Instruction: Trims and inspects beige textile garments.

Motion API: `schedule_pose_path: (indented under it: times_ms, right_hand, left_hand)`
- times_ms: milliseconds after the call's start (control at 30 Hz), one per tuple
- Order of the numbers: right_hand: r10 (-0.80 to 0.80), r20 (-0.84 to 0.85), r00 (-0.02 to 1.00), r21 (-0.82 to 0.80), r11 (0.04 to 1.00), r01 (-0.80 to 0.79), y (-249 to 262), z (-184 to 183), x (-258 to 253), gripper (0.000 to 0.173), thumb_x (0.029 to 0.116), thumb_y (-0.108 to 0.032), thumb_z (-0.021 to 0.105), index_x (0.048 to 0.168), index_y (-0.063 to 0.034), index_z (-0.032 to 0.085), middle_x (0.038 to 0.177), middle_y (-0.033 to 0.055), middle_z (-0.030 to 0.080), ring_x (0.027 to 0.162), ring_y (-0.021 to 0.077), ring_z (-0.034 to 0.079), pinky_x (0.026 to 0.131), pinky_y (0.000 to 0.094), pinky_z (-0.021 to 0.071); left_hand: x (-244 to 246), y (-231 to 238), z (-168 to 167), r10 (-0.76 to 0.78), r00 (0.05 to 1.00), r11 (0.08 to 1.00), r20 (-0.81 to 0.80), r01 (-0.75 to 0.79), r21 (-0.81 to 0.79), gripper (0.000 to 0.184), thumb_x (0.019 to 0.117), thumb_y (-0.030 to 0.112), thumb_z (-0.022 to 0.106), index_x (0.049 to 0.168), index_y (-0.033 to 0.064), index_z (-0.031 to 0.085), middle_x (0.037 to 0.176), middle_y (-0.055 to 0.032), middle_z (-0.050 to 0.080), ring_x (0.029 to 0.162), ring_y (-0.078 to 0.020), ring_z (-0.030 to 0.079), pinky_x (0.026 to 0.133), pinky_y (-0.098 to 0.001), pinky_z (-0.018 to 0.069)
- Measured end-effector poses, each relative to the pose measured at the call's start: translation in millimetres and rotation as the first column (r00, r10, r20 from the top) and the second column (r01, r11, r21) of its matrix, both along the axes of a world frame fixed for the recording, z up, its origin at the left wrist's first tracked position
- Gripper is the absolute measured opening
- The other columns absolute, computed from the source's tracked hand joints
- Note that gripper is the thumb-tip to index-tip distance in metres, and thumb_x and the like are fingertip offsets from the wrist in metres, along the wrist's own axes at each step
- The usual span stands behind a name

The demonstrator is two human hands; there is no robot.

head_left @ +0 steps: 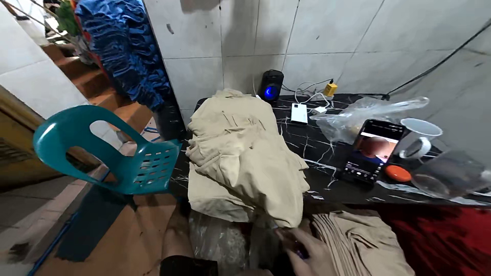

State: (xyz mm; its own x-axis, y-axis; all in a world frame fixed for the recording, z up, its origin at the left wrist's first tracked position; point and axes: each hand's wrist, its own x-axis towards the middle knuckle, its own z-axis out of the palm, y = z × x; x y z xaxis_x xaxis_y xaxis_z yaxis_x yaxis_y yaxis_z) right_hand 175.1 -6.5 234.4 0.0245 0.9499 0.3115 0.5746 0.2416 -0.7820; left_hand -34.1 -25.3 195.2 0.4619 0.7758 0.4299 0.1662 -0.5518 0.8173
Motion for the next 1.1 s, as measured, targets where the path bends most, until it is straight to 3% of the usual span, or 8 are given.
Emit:
schedule_pose_path:
  times_ms: [67, 167, 267, 367, 600, 767, 1000, 1100]
  right_hand:
    - [-0.103, 0.171, 0.98, -0.01, 0.994, 0.106, 2, -16, -11, 0.024, 0.088, -0.022, 0.074, 0.098, 0.0003, 0.076, 0.091, 0.014, 0.075, 0.082, 0.0267, 0.074, 0.075, 0.0477, 0.061]
    - [-0.115, 0.119, 0.986, -0.124, 0.984, 0.13, 17, -45, -22, 0.054, 0.0887, -0.051, 0.075, 0.104, 0.0006, 0.075, 0.094, 0.0162, 0.075, 0.089, 0.0319, 0.073, 0.081, 0.0556, 0.0592]
    - [-0.046, -0.076, 0.996, -0.234, 0.972, 0.027, 14, -60, -33, 0.037, 0.0894, -0.031, 0.077, 0.102, 0.0031, 0.075, 0.089, 0.016, 0.074, 0.084, 0.0258, 0.073, 0.082, 0.0478, 0.0596]
    - [0.005, -0.308, 0.951, -0.315, 0.943, -0.107, -8, -47, -41, 0.021, 0.0929, -0.017, 0.074, 0.099, 0.0035, 0.071, 0.08, 0.0064, 0.067, 0.067, 0.0086, 0.06, 0.064, 0.0281, 0.0529]
    - [-0.043, -0.604, 0.796, -0.319, 0.928, -0.191, -35, -23, -29, 0.018, 0.0921, -0.002, 0.072, 0.108, 0.0022, 0.065, 0.088, 0.0001, 0.071, 0.072, 0.0048, 0.065, 0.063, 0.0238, 0.0552]
    - [-0.043, -0.665, 0.746, -0.341, 0.906, -0.252, -33, -15, -26, 0.018, 0.0935, -0.003, 0.07, 0.111, 0.0007, 0.067, 0.093, 0.0001, 0.071, 0.064, 0.0028, 0.058, 0.055, 0.0216, 0.049]
    - [0.037, -0.564, 0.825, -0.262, 0.939, -0.221, -31, -10, -18, 0.006, 0.094, -0.005, 0.07, 0.099, -0.0014, 0.068, 0.079, -0.0049, 0.065, 0.057, -0.0024, 0.049, 0.053, 0.0174, 0.043]
    - [0.068, -0.547, 0.835, -0.244, 0.941, -0.236, -31, -8, -16, 0.006, 0.0961, -0.006, 0.069, 0.1, -0.0018, 0.067, 0.078, -0.0046, 0.063, 0.058, -0.0018, 0.049, 0.053, 0.0177, 0.0421]
  left_hand:
    - [4, -4, 20, 0.031, 0.993, 0.991, -0.117, -0.045, -0.124, 0.022, 0.0994, 0.022, 0.068, 0.097, 0.0006, 0.074, 0.094, -0.0115, 0.073, 0.085, -0.0178, 0.071, 0.081, -0.0348, 0.0591]
    - [1, 2, 15, 0.104, 0.981, 0.979, -0.165, -0.13, -0.155, 0.019, 0.0989, 0.023, 0.07, 0.099, 0.0054, 0.076, 0.098, -0.0078, 0.074, 0.088, -0.0158, 0.071, 0.082, -0.0346, 0.0606]
    - [-7, 11, 11, 0.221, 0.929, 0.968, -0.296, -0.246, -0.05, 0.017, 0.0957, 0.02, 0.072, 0.108, 0.0093, 0.077, 0.111, -0.0088, 0.073, 0.104, -0.0213, 0.07, 0.092, -0.0384, 0.0583]
    - [-18, 12, 5, 0.311, 0.837, 0.945, -0.45, -0.322, 0.053, 0.029, 0.0893, 0.022, 0.077, 0.118, 0.0153, 0.075, 0.125, -0.0128, 0.069, 0.112, -0.0318, 0.066, 0.09, -0.0489, 0.0565]
    - [-11, -1, -7, 0.326, 0.932, 0.945, -0.157, -0.321, 0.056, 0.012, 0.0981, 0.014, 0.068, 0.102, 0.0098, 0.078, 0.106, -0.0077, 0.073, 0.103, -0.0192, 0.068, 0.095, -0.0356, 0.0559]
    - [-14, 5, 3, 0.266, 0.957, 0.963, -0.112, -0.269, -0.005, 0.026, 0.094, 0.018, 0.074, 0.115, 0.0036, 0.073, 0.115, -0.0139, 0.071, 0.11, -0.0239, 0.067, 0.1, -0.0391, 0.054]
    - [-27, 4, 8, 0.391, 0.92, 0.92, -0.029, -0.391, -0.005, 0.008, 0.0915, 0.007, 0.074, 0.098, 0.0037, 0.078, 0.092, -0.0077, 0.072, 0.084, -0.0089, 0.069, 0.077, -0.0221, 0.0598]
    - [-31, 9, 6, 0.34, 0.928, 0.94, -0.151, -0.342, 0.017, 0.025, 0.0925, 0.026, 0.077, 0.112, 0.0102, 0.077, 0.111, -0.0079, 0.072, 0.105, -0.0169, 0.067, 0.092, -0.0336, 0.0571]
